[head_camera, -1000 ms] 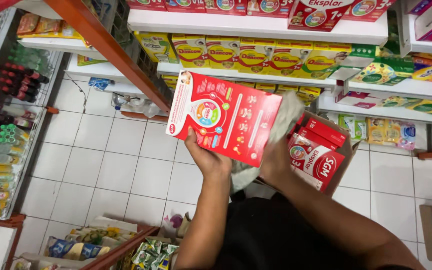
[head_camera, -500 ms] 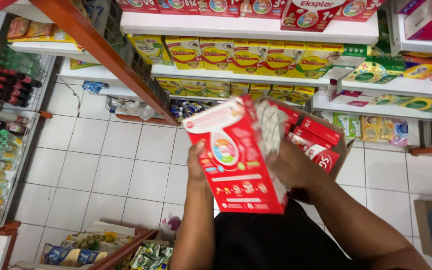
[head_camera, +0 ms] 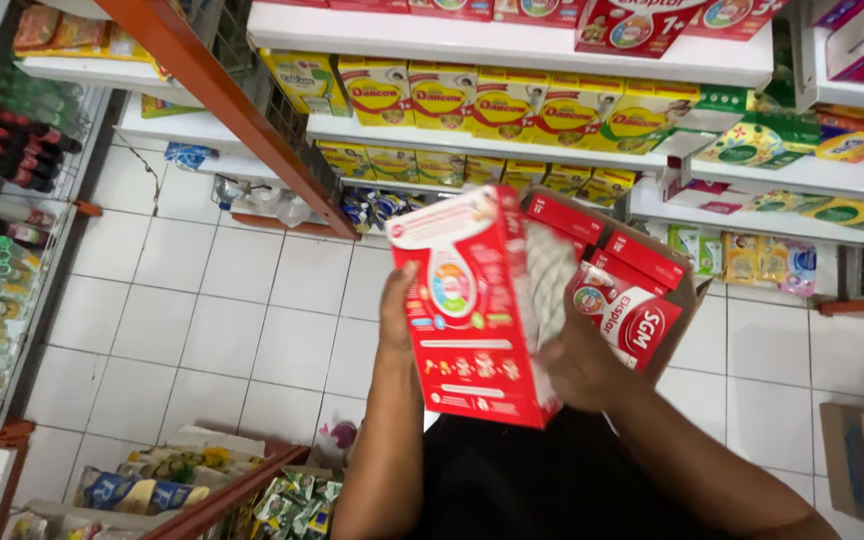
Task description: The person takes boxes of milk formula from a container, wipes each one with a cloth, scans some using a handheld barcode scanner, and arranges them on the store shelves.
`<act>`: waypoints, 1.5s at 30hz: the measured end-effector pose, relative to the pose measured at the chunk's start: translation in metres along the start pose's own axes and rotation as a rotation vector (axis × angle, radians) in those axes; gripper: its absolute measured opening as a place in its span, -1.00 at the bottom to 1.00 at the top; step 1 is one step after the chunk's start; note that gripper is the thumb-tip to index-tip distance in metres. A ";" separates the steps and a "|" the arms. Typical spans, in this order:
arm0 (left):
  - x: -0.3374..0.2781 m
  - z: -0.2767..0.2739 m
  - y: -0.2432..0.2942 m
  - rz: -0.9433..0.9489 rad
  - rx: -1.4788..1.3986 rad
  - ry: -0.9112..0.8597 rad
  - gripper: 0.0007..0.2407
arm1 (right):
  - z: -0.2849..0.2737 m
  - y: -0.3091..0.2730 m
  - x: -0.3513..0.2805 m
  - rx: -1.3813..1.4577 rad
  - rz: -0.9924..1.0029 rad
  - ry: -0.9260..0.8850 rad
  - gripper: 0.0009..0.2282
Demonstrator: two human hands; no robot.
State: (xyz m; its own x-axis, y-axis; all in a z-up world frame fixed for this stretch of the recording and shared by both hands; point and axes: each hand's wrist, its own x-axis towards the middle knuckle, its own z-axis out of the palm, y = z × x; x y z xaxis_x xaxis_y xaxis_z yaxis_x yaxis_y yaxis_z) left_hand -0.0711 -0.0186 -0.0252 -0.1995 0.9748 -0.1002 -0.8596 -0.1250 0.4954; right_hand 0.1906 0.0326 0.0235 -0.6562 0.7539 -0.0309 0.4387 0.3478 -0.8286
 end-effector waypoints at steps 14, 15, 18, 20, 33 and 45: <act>0.003 0.031 0.006 0.141 0.123 0.143 -0.61 | -0.010 -0.018 0.011 -0.265 -0.274 0.114 -0.27; 0.004 0.033 0.003 0.124 0.179 0.154 -0.60 | -0.020 -0.019 0.013 0.059 -0.036 0.018 -0.33; 0.000 0.034 -0.003 0.151 0.455 0.120 -0.59 | -0.038 -0.023 0.023 0.580 0.460 -0.098 -0.39; 0.004 0.034 -0.006 0.119 0.395 0.008 -0.54 | -0.041 -0.012 0.023 0.681 0.513 -0.072 -0.45; 0.016 0.026 -0.110 -0.319 0.095 -0.223 -0.53 | 0.031 -0.014 0.007 0.082 -0.089 0.311 -0.50; 0.016 -0.035 -0.079 -0.185 0.443 0.163 -0.68 | -0.013 -0.024 0.045 -0.224 -0.280 0.066 -0.51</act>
State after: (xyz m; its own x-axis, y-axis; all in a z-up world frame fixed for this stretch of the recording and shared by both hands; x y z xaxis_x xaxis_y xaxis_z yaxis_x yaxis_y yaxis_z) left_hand -0.0226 0.0009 -0.0961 -0.1643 0.9271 -0.3369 -0.6128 0.1717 0.7713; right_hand 0.1581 0.0651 0.0495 -0.7322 0.6440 0.2218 0.3761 0.6538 -0.6566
